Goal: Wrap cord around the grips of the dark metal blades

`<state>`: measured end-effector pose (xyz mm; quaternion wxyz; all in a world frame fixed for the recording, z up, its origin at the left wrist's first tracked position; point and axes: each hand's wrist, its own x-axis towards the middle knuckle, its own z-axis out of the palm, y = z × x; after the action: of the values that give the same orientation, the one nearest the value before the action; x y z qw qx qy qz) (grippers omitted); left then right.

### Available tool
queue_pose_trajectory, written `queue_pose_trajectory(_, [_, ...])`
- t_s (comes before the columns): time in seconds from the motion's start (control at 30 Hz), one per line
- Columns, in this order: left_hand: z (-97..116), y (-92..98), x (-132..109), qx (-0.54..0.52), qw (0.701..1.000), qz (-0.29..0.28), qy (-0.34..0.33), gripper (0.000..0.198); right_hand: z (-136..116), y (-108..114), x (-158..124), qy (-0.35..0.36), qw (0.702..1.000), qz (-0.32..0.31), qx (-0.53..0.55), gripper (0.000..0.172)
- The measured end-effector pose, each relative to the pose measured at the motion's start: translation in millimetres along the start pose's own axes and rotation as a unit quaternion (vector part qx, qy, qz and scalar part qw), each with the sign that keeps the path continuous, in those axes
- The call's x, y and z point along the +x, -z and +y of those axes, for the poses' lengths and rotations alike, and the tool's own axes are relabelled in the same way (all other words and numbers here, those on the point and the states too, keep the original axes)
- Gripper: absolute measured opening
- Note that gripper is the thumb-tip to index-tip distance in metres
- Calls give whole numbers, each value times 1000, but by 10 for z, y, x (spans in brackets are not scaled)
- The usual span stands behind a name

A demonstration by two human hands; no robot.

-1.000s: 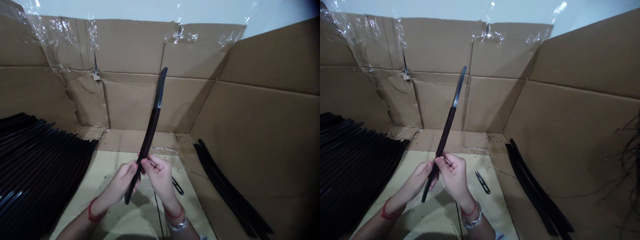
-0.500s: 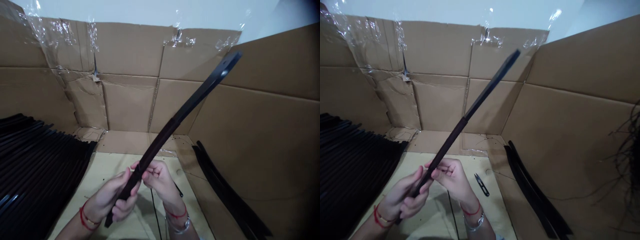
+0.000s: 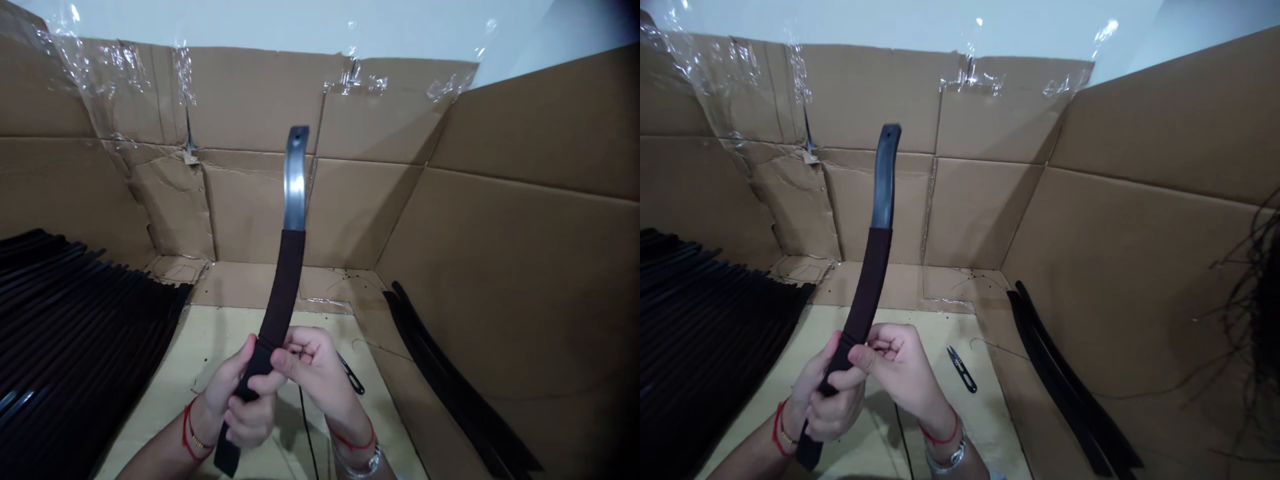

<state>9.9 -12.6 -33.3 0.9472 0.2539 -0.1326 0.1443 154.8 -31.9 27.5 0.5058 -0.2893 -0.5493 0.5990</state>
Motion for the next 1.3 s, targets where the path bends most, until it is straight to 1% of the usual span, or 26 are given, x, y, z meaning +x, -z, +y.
queue_pose_trajectory(0.07, [26, 52, 40, 9, 1000, 17, -7, 52, 0, 0, 13, 9, 997, 61, -35, 28])
queue_pose_trajectory(0.1, [43, 63, 56, 14, 1000, 27, -3, 52, 5, -6, 21, 16, 995, 81, -48, 29])
queue_pose_trajectory(0.2, [76, 44, 96, 43, 998, 52, 0, 52, 29, -41, 47, 39, 991, 110, -63, 29])
queue_pose_trajectory(0.27, [55, 15, 122, 89, 991, 95, -36, 53, 38, -72, 55, 43, 989, 130, -62, 28])
queue_pose_trajectory(0.33, [4, -10, 135, 143, 977, 128, -94, 56, 33, -104, 44, 37, 987, 145, -57, 29])
queue_pose_trajectory(0.4, [-38, -30, 124, 194, 964, 130, -130, 58, 17, -125, 17, 28, 990, 132, -46, 30])
queue_pose_trajectory(0.47, [-40, -51, 88, 240, 955, 129, -121, 59, -5, -127, -15, 30, 994, 101, -40, 32])
queue_pose_trajectory(0.53, [-3, -76, 46, 267, 947, 144, -101, 58, -24, -112, -40, 46, 994, 77, -56, 32])
queue_pose_trajectory(0.63, [55, -102, 5, 247, 948, 170, -106, 53, -38, -87, -63, 75, 990, 72, -95, 30])
queue_pose_trajectory(0.73, [32, -106, 2, 197, 960, 172, -104, 52, -18, -115, -88, 67, 991, 68, -98, 32])
queue_pose_trajectory(0.77, [6, -106, 8, 187, 962, 169, -100, 53, -2, -140, -98, 62, 991, 75, -95, 32])
queue_pose_trajectory(0.83, [-51, -114, 24, 177, 965, 172, -87, 56, 38, -200, -117, 67, 986, 114, -99, 34])
queue_pose_trajectory(0.9, [-89, -131, 45, 173, 963, 182, -99, 59, 74, -245, -118, 85, 977, 164, -108, 34])
queue_pose_trajectory(0.93, [-93, -142, 56, 176, 960, 186, -110, 59, 86, -250, -110, 91, 974, 177, -108, 33])
queue_pose_trajectory(0.97, [-85, -153, 65, 182, 958, 188, -119, 59, 91, -243, -94, 91, 974, 178, -104, 33])
queue_pose_trajectory(1.03, [-43, -178, 76, 198, 952, 191, -132, 58, 82, -200, -50, 76, 981, 156, -89, 31])
queue_pose_trajectory(1.13, [20, -214, 74, 205, 948, 208, -126, 52, 53, -139, 6, 61, 986, 133, -80, 32])
queue_pose_trajectory(1.2, [14, -226, 69, 198, 946, 222, -126, 50, 52, -153, 1, 64, 984, 146, -82, 33])
queue_pose_trajectory(1.3, [-59, -231, 68, 191, 949, 224, -111, 57, 76, -252, -72, 84, 973, 189, -99, 33])
